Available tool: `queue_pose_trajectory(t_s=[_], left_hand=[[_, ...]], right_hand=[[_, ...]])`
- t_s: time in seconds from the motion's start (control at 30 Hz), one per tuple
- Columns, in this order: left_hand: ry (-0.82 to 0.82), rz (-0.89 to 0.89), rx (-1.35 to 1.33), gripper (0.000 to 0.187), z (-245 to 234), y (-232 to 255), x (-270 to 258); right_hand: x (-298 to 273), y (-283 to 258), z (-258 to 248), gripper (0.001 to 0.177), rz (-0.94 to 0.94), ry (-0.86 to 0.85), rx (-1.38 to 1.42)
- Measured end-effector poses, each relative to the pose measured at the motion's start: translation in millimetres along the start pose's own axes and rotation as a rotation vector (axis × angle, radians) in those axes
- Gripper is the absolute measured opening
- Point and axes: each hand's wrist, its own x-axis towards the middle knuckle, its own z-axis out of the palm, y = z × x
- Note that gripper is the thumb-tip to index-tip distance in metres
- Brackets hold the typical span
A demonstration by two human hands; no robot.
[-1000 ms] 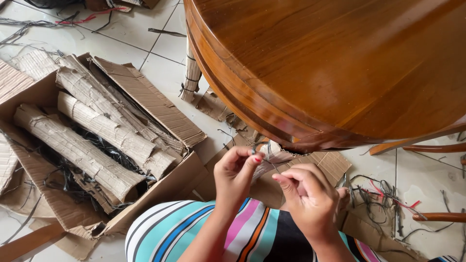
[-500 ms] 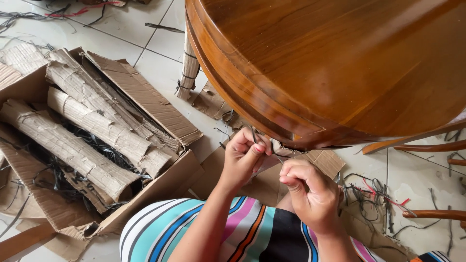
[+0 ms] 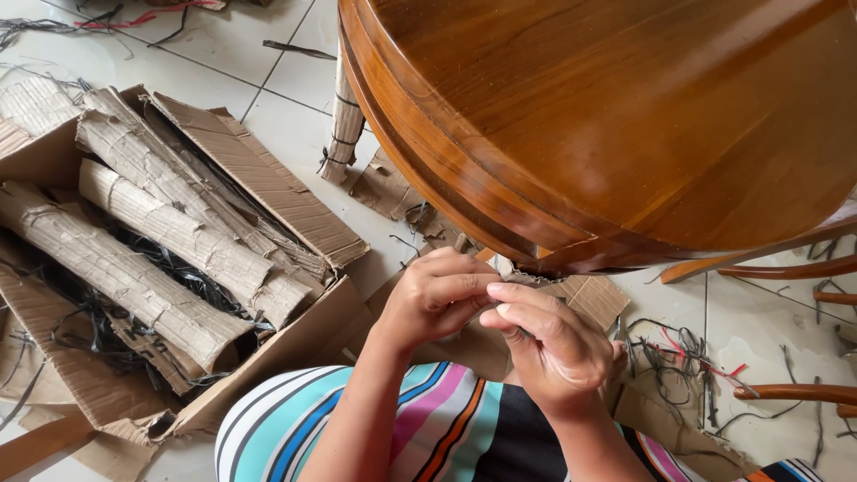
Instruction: Wrapping the legs of a wooden chair with cardboard and securing them with wire for protection.
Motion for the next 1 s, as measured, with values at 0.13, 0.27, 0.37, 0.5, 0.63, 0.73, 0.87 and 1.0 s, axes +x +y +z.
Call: queue_pose_trajectory(t_s=[0.13, 0.27, 0.37, 0.5, 0.63, 0.73, 0.87, 1.0], left_hand=[[-0.025, -0.072, -0.035, 0.014, -2, 6, 5], [-0.053, -0.110, -0.060, 0.017, -8, 14, 12], [-0.043, -0.125, -0.057, 0.016, -7, 17, 12], [0.048, -0.221, 0.006, 0.011, -5, 22, 7], [0.021, -0.268, 0.076, 0.040, -9, 33, 4], [0.106, -0.109, 0.225, 0.036, -5, 28, 2], [0.121, -0.067, 0.264, 0.032, -7, 31, 2], [0.145, -0.089, 0.255, 0.026, -2, 27, -3]], right_hand=[[-11, 9, 6, 0.020, 0.019, 0.076, 0.004], [-11, 7, 4, 0.015, 0.024, 0.057, -0.027], [-11, 6, 2, 0.006, 0.066, 0.028, -0.069], [-18, 14, 9, 0.007, 0.028, 0.041, -0.104], [-16, 14, 11, 0.008, 0.041, 0.025, -0.179], [-13, 10, 11, 0.009, 0.035, 0.017, -0.197], [-17, 11, 12, 0.013, 0.048, 0.017, -0.104], [-18, 5, 14, 0.009, 0.084, 0.027, -0.173]])
